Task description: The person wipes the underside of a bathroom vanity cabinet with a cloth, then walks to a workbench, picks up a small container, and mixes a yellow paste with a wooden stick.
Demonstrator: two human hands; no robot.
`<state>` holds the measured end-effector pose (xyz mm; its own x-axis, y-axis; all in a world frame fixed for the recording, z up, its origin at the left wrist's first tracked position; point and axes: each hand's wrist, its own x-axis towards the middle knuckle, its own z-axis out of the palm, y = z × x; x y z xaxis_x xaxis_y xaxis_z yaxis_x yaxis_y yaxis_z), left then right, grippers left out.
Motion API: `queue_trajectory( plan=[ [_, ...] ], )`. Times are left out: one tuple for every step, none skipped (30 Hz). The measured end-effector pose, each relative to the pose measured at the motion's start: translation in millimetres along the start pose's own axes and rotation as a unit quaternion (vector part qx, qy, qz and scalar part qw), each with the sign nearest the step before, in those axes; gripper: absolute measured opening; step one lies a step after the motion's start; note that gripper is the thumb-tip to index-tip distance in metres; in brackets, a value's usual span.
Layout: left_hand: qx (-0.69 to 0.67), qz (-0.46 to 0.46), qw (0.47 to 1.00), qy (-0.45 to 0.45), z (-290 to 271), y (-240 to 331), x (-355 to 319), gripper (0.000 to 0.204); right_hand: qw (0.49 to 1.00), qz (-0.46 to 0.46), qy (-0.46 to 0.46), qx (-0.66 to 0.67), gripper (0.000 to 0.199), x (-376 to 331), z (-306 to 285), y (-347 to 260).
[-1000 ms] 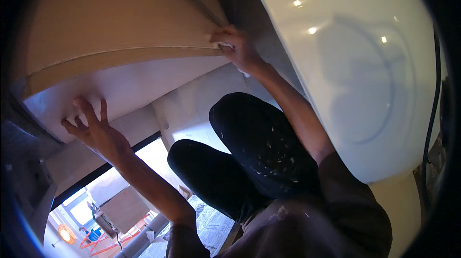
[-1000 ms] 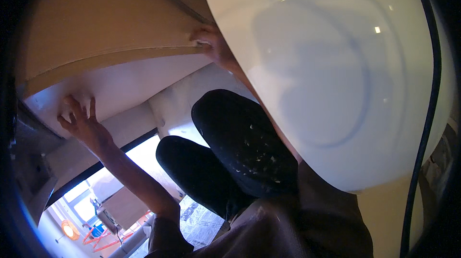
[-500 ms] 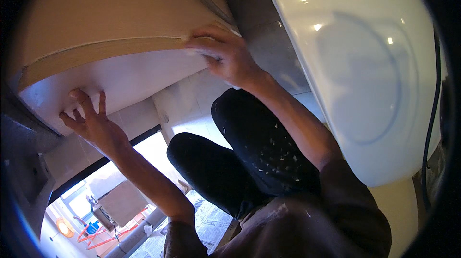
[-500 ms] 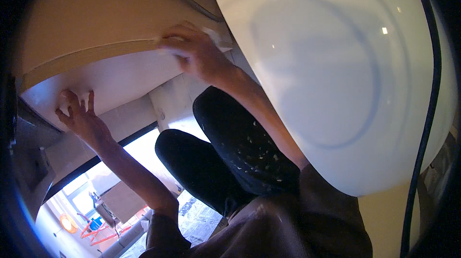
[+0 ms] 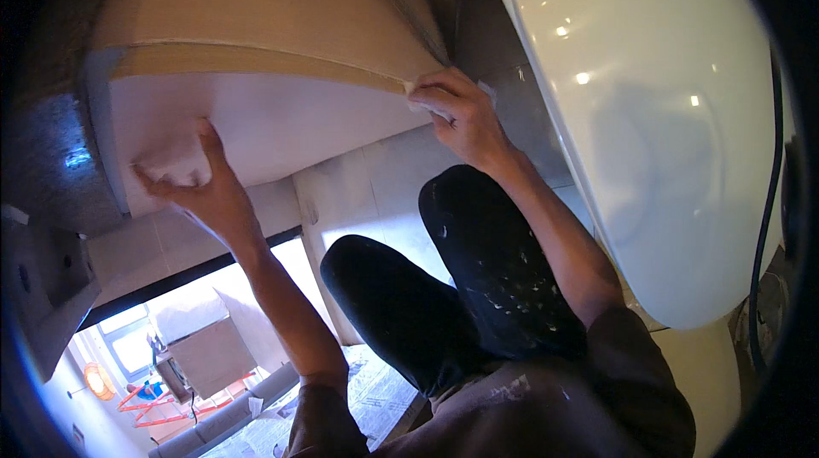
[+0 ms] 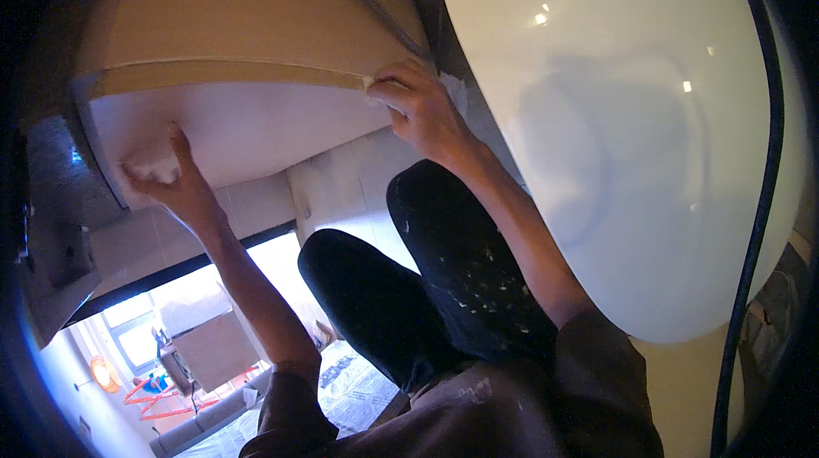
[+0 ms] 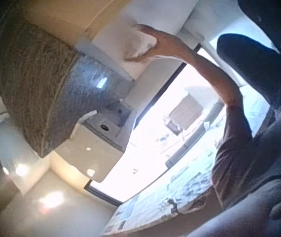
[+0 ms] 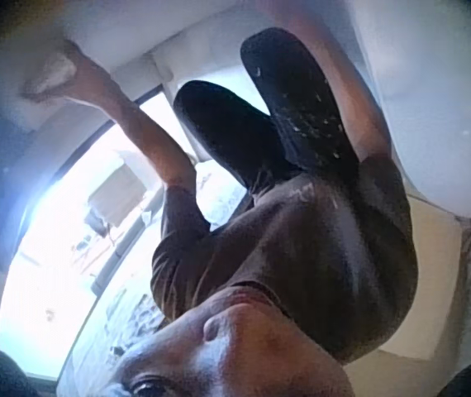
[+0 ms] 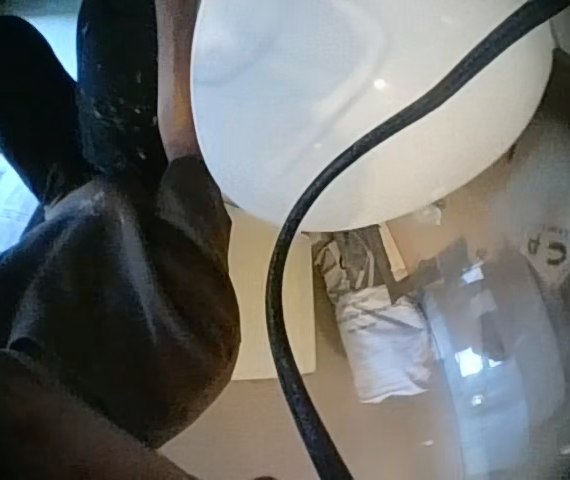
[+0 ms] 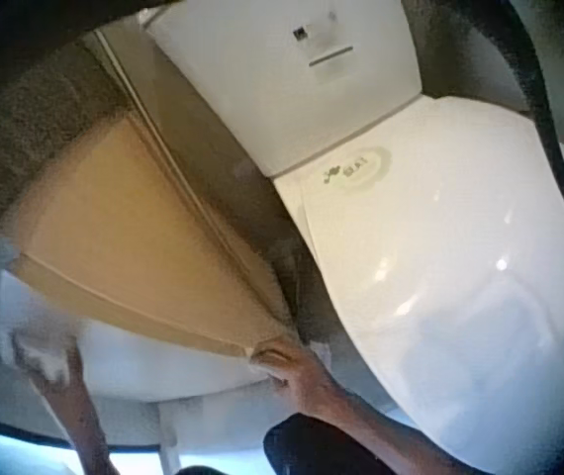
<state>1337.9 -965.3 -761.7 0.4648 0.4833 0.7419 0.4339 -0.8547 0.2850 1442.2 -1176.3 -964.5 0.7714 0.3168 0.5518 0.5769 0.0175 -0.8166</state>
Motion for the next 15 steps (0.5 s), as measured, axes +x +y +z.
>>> queue_trajectory(
  plan=[
    [0.031,0.065,0.997,0.038,-4,-4,6,0.111,0.999,0.023,0.016,0.016,0.037,-6,-2,-2],
    [0.063,0.13,0.987,0.076,-12,-5,10,0.11,0.998,0.046,0.033,0.031,0.036,-7,-3,-2],
    [0.096,0.19,0.971,0.112,-20,-9,14,0.109,0.996,0.062,0.039,0.045,0.034,-8,-4,-2],
    [0.158,0.269,0.943,0.116,-27,-16,26,0.107,0.994,0.083,0.044,0.057,0.032,-11,-4,-3],
    [0.154,0.278,0.941,0.113,-27,-19,27,0.106,0.991,0.104,0.05,0.071,0.03,-14,-3,-3],
    [0.149,0.287,0.94,0.111,-26,-17,29,0.105,0.989,0.108,0.067,0.073,0.029,-15,-3,0],
    [0.144,0.297,0.938,0.109,-25,-16,30,0.103,0.987,0.112,0.084,0.077,0.029,-15,-2,5],
    [0.157,0.306,0.934,0.098,-26,-17,28,0.103,0.985,0.115,0.101,0.08,0.028,-15,-3,9],
    [0.17,0.316,0.929,0.086,-26,-22,24,0.103,0.984,0.131,0.092,0.073,0.027,-17,-5,9],
    [0.183,0.325,0.925,0.074,-24,-26,20,0.102,0.984,0.146,0.083,0.066,0.025,-19,-8,10],
    [0.158,0.314,0.934,0.066,-19,-26,17,0.102,0.982,0.162,0.075,0.059,0.024,-21,-11,12],
    [0.136,0.304,0.941,0.056,-15,-25,13,0.102,0.981,0.165,0.074,0.075,0.023,-23,-11,12],
    [0.113,0.292,0.948,0.046,-13,-22,10,0.102,0.979,0.168,0.073,0.09,0.023,-24,-11,14],
    [0.114,0.286,0.951,0.044,-14,-19,8,0.102,0.977,0.17,0.072,0.106,0.023,-25,-11,15],
    [0.113,0.279,0.953,0.044,-15,-16,6,0.102,0.983,0.143,0.059,0.097,0.023,-22,-10,14]
  ],
)
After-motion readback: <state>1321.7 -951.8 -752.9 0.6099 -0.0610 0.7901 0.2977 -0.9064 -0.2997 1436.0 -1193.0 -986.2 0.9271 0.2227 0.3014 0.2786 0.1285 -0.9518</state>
